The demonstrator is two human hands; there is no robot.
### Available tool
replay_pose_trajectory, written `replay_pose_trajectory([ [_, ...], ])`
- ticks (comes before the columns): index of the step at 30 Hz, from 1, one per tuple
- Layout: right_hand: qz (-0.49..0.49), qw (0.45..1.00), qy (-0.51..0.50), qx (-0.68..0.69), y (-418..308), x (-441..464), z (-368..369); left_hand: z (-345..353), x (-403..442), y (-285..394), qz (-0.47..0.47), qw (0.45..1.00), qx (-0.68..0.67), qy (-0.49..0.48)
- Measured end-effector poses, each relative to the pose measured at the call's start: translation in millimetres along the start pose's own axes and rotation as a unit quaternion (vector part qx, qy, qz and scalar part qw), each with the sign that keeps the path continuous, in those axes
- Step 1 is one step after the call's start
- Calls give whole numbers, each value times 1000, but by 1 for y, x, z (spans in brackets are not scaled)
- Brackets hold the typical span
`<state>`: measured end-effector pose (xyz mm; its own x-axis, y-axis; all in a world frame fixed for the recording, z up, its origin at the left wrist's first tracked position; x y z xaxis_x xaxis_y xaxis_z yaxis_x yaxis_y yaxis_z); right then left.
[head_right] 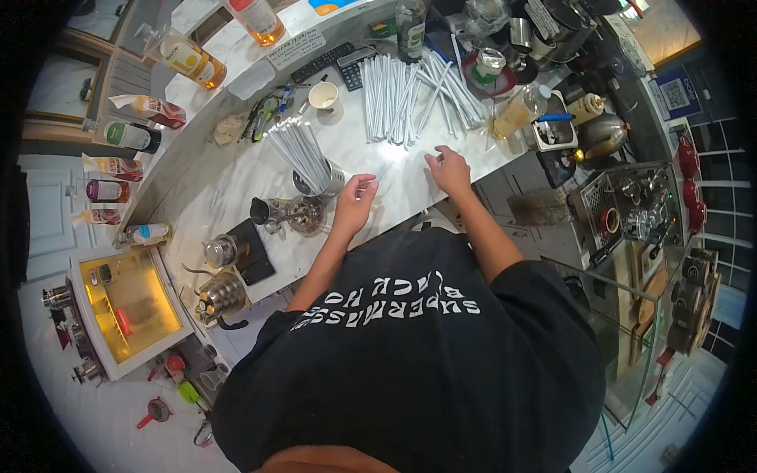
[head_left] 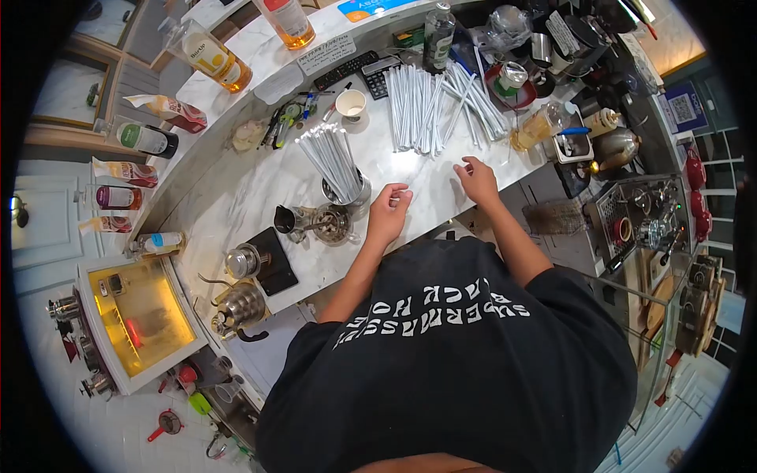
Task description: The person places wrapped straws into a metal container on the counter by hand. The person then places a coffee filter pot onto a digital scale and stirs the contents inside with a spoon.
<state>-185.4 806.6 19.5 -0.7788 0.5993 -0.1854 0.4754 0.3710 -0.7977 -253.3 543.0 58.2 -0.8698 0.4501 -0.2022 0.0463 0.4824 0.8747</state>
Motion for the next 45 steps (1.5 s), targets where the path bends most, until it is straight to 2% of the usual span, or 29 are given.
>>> replay_pose_trajectory([
  [2, -11, 999, 12, 35, 6, 31, 5, 2, 14, 9, -2, 1000, 14, 12],
  [4, 132, 965, -20, 224, 15, 62, 13, 3, 32, 20, -1, 999, 29, 26],
  [8, 168, 930, -7, 326, 5, 103, 16, 19, 71, 32, -4, 996, 77, 41],
  [9, 101, 971, 49, 209, 51, 137, 37, 25, 83, 36, 5, 995, 96, 39],
  [10, 101, 972, 44, 209, 49, 143, 35, 31, 93, 41, 1, 994, 97, 41],
  [12, 26, 995, 91, 38, 24, 145, 26, 43, 115, 53, 13, 984, 175, 32],
  [13, 36, 994, 94, 49, 20, 147, 25, 50, 127, 55, 7, 984, 176, 34],
  [15, 48, 996, 63, 38, 15, 151, 23, 64, 148, 61, 48, 960, 269, 67],
  [16, 58, 997, 38, 27, 16, 151, 24, 73, 156, 56, 38, 960, 269, 65],
  [19, 31, 999, 30, 18, 8, 150, 21, 86, 185, 51, 35, 917, 386, 91],
  [22, 35, 999, 21, 22, 11, 153, 20, 94, 201, 51, 18, 904, 412, 109],
  [26, 51, 998, -2, 41, 15, 157, 17, 99, 210, 53, -24, 903, 417, 106],
  [29, 24, 997, -6, 72, 16, 155, 17, 101, 207, 49, -56, 903, 412, 105],
  [38, 9, 992, -36, 120, 12, 141, 10, 76, 150, 69, -47, 943, 287, 161],
  [40, -28, 985, -55, 162, 4, 130, 7, 64, 129, 74, -6, 956, 221, 194],
  [41, -52, 983, -68, 165, 0, 123, 4, 57, 116, 75, -8, 955, 220, 197],
  [43, -90, 979, -73, 168, -14, 104, -3, 40, 85, 83, -8, 972, 129, 195],
  [45, -142, 972, -83, 165, -23, 86, -1, 25, 54, 73, -4, 970, 118, 212],
])
Point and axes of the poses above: each hand's wrist, its own x-axis towards the middle knuckle, its own z-axis out of the palm, y = z × x, the point moved 4 cm from there along x, towards the middle knuckle, and after that the axes turned 13 degrees about x, right-handed, at the moved point
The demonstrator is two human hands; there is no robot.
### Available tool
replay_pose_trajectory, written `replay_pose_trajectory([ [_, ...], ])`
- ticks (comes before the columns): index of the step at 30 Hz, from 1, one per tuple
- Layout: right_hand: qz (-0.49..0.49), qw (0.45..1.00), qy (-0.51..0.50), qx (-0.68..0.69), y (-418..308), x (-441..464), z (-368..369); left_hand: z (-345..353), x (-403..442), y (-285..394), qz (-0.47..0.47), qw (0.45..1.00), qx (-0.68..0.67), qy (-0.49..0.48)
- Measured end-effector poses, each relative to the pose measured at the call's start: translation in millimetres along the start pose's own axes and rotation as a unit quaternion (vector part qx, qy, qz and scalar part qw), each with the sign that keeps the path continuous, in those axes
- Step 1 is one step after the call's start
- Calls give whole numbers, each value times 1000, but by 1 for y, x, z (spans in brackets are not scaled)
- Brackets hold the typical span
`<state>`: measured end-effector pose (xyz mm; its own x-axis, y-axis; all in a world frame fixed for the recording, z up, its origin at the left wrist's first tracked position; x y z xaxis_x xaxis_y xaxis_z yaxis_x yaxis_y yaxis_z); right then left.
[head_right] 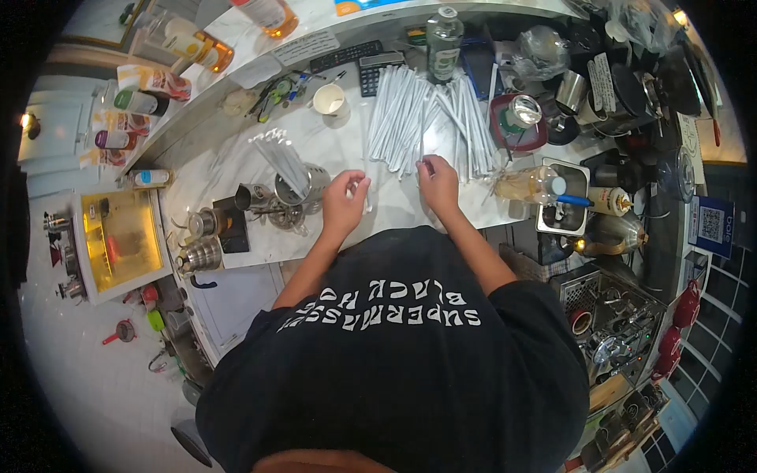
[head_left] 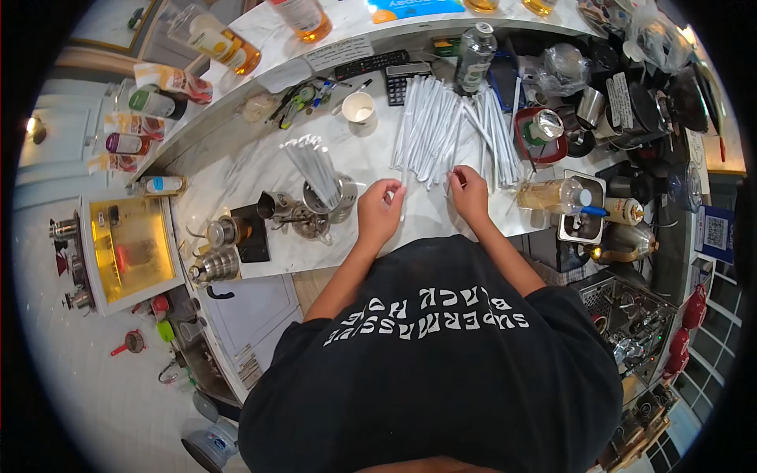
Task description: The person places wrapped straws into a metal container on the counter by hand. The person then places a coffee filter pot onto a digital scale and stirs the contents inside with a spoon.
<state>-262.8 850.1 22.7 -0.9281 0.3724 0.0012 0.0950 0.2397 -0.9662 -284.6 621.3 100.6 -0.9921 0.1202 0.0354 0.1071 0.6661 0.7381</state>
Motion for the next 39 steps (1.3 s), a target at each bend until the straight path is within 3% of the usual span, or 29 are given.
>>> replay_pose_trajectory([
  [5, -82, 993, -73, -40, -33, -32, 41, -57, -51, -43, -53, 997, -40, 43],
  [9, -163, 975, -149, -23, -102, -38, 95, -104, -73, -74, -87, 989, -70, 97],
  [13, -291, 949, -108, 61, -200, -26, 139, -141, -88, -103, -114, 984, -62, 125],
  [17, -262, 958, -111, 31, -190, -23, 180, -169, -88, -113, -110, 977, -103, 151],
  [19, -149, 980, -132, -1, -157, -34, 190, -185, -79, -113, -88, 980, -94, 153],
  [21, -123, 979, -106, -120, -136, -50, 186, -200, -64, -109, -68, 982, -90, 153],
  [23, -95, 983, -74, -139, -131, -64, 173, -214, -45, -96, -7, 983, -60, 175],
  [28, -38, 993, -20, -112, -107, -73, 152, -211, 13, -88, 55, 983, -101, 141],
  [30, -24, 995, -6, -95, -103, -77, 150, -206, 28, -88, 64, 992, -21, 104],
  [36, 16, 998, -5, -59, -91, -93, 155, -186, 14, -123, -1, 997, -5, 73],
  [39, -59, 995, -22, -71, -111, -94, 165, -182, -6, -133, -22, 998, -40, 41],
])
Point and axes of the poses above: each hand's wrist, its own x-axis towards the middle knuckle, its own z-axis out of the palm, y = z × x, the point moved 4 cm from there along x, towards the middle knuckle, and after that the axes turned 13 degrees about x, right-handed, at the moved point
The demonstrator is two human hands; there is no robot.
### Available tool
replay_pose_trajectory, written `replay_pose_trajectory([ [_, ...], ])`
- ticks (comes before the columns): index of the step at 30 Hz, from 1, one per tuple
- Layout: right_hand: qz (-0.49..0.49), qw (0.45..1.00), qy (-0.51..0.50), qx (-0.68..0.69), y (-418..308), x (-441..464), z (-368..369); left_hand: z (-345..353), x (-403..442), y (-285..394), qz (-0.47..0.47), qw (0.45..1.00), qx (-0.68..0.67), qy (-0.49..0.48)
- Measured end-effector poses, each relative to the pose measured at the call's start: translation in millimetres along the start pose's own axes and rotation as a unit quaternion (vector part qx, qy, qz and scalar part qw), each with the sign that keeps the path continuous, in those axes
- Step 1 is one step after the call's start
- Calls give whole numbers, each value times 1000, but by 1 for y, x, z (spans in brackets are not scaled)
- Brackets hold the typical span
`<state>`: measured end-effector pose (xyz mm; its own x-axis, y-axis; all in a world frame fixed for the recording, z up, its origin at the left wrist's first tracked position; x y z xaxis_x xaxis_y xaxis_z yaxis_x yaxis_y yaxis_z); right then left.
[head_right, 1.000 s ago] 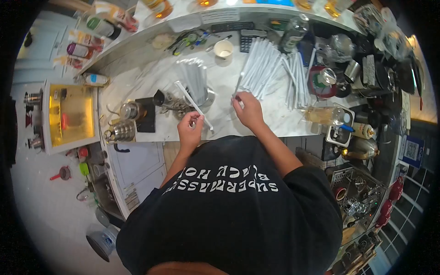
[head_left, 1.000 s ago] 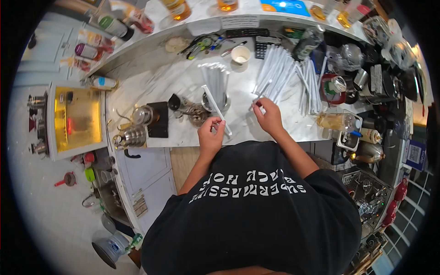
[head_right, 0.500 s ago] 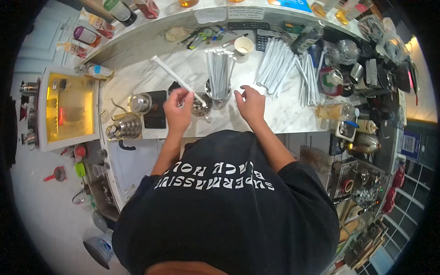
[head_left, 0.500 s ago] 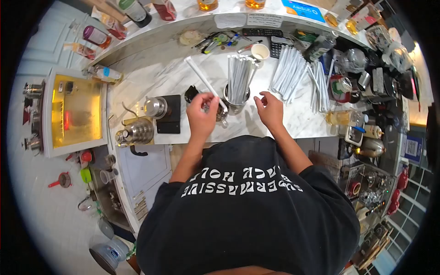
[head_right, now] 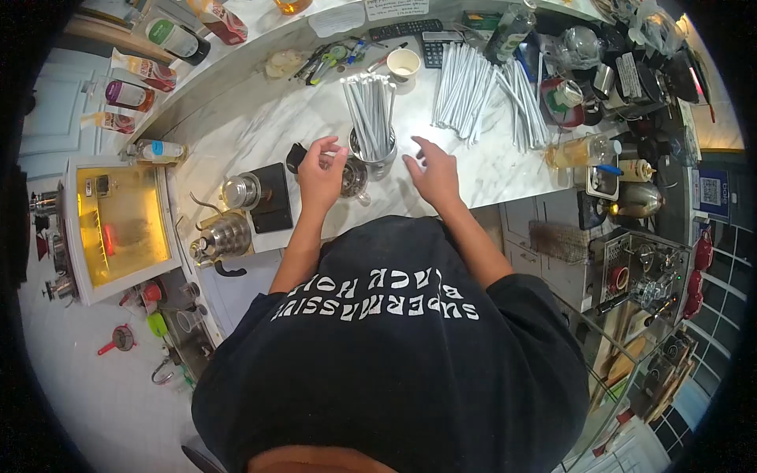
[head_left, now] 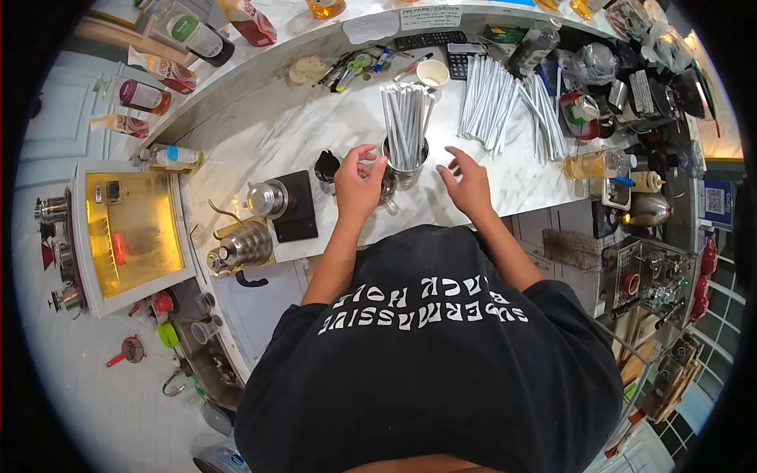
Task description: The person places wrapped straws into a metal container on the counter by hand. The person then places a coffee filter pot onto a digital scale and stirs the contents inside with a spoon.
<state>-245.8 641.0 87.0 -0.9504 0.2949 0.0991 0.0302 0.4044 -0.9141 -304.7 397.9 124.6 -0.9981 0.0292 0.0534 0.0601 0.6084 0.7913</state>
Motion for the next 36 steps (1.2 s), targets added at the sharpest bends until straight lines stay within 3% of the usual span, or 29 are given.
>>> replay_pose_trajectory([
  [3, -117, 982, -112, -98, -18, 6, 20, -6, -22, -6, 18, 1000, -10, 10],
  [6, -140, 968, -149, -148, -3, 17, 31, -14, -44, -9, -24, 1000, 13, -4],
  [12, -208, 958, -127, -151, 3, 49, -1, 2, -67, -1, -69, 997, 5, 18],
  [14, -87, 989, -114, -43, 14, 57, -21, 10, -66, 12, -74, 997, 6, 10],
  [16, -76, 994, -69, -26, 46, 59, -39, 25, -63, 21, -76, 997, 10, -3],
  [19, 142, 976, 57, -154, 102, 74, -83, 58, -55, 32, -93, 989, -107, -38],
  [22, 196, 950, 67, -235, 135, 83, -102, 90, -44, 56, -96, 984, -126, -84],
  [23, 226, 951, 58, -201, 147, 87, -104, 103, -39, 68, -82, 982, -134, -106],
  [28, 252, 949, 31, -186, 161, 96, -122, 162, -2, 127, 10, 987, -29, -160],
  [30, 232, 959, 28, -159, 168, 96, -132, 202, 21, 114, 12, 989, -4, -149],
  [32, 220, 964, 24, -149, 182, 95, -141, 232, 46, 97, 61, 988, 123, -73],
  [36, 209, 978, 11, -21, 188, 91, -161, 275, 78, 84, 60, 964, 258, -27],
])
Point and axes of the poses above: each hand's wrist, its own x-axis towards the middle knuckle, its own z-axis out of the palm, y = z × x, the point moved 4 cm from there along x, towards the middle knuckle, and after that the axes turned 13 degrees about x, right-handed, at the moved point
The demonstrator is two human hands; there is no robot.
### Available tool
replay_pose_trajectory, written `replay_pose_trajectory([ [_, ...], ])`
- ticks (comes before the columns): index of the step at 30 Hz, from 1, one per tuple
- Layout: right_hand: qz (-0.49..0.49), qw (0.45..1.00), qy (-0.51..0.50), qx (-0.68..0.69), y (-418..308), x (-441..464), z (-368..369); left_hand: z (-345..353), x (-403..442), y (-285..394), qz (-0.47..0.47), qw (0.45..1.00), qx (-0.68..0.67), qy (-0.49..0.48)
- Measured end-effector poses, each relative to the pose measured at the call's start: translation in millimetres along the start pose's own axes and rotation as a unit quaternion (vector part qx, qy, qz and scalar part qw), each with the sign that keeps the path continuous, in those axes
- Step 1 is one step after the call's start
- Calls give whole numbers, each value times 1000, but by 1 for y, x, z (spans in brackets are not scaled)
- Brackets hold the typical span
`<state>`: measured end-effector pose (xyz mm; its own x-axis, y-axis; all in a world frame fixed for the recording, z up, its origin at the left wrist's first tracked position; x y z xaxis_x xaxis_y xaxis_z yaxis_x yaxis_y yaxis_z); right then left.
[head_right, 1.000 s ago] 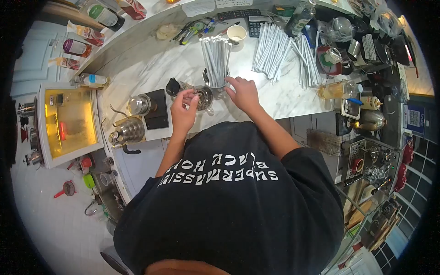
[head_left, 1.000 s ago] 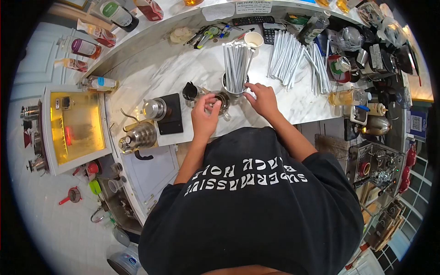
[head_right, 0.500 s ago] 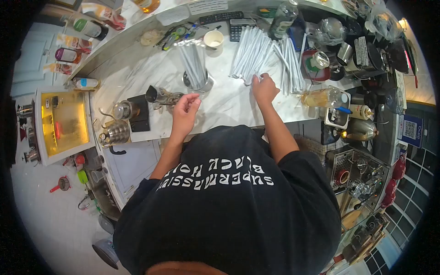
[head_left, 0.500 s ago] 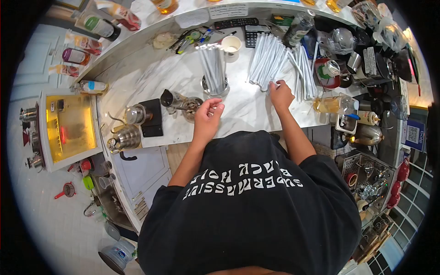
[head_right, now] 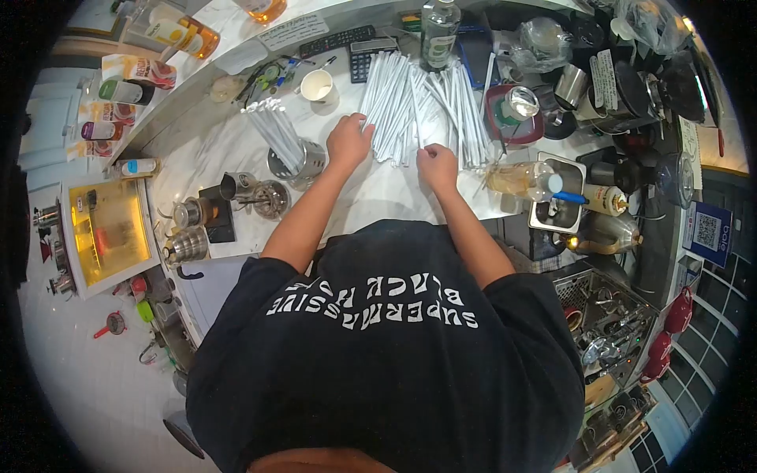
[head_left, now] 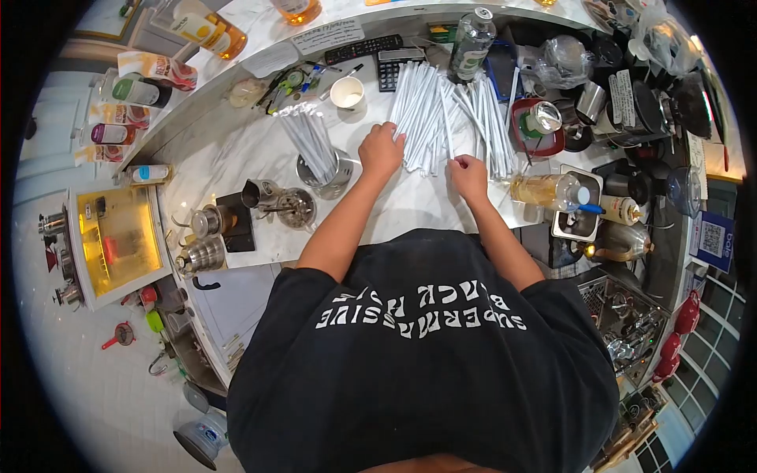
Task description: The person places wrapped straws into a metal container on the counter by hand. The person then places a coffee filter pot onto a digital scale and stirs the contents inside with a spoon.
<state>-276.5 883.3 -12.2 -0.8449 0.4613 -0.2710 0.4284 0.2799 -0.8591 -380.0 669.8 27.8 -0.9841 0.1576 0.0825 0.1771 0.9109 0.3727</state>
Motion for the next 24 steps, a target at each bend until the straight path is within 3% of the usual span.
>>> replay_pose_trajectory([
  [2, 5, 999, -15, 47, -3, -4, -6, 7, 6, 3, -24, 993, 98, -56],
  [6, 7, 992, -37, 124, 1, -7, -7, 13, 2, -2, -53, 991, 97, -79],
  [14, -23, 988, -18, 154, -22, -33, -6, -58, -64, -20, -43, 991, -127, -3],
  [18, -103, 992, -33, 58, -44, -52, 19, -98, -125, -45, -81, 984, -161, -13],
  [20, -232, 970, -54, 39, -84, -61, 40, -109, -150, -68, -119, 966, -229, -19],
  [24, -400, 908, -16, 126, -225, -79, 59, -138, -175, -108, -170, 956, -237, 30],
])
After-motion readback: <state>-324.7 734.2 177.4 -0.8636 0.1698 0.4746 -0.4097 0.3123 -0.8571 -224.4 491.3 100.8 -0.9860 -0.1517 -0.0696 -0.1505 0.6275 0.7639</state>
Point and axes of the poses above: each hand's wrist, its own x-axis towards the middle knuckle, its own z-axis out of the palm, y = z × x, the point moved 4 cm from there along x, towards the middle knuckle, and after that the axes turned 13 degrees about x, right-handed, at the moved point
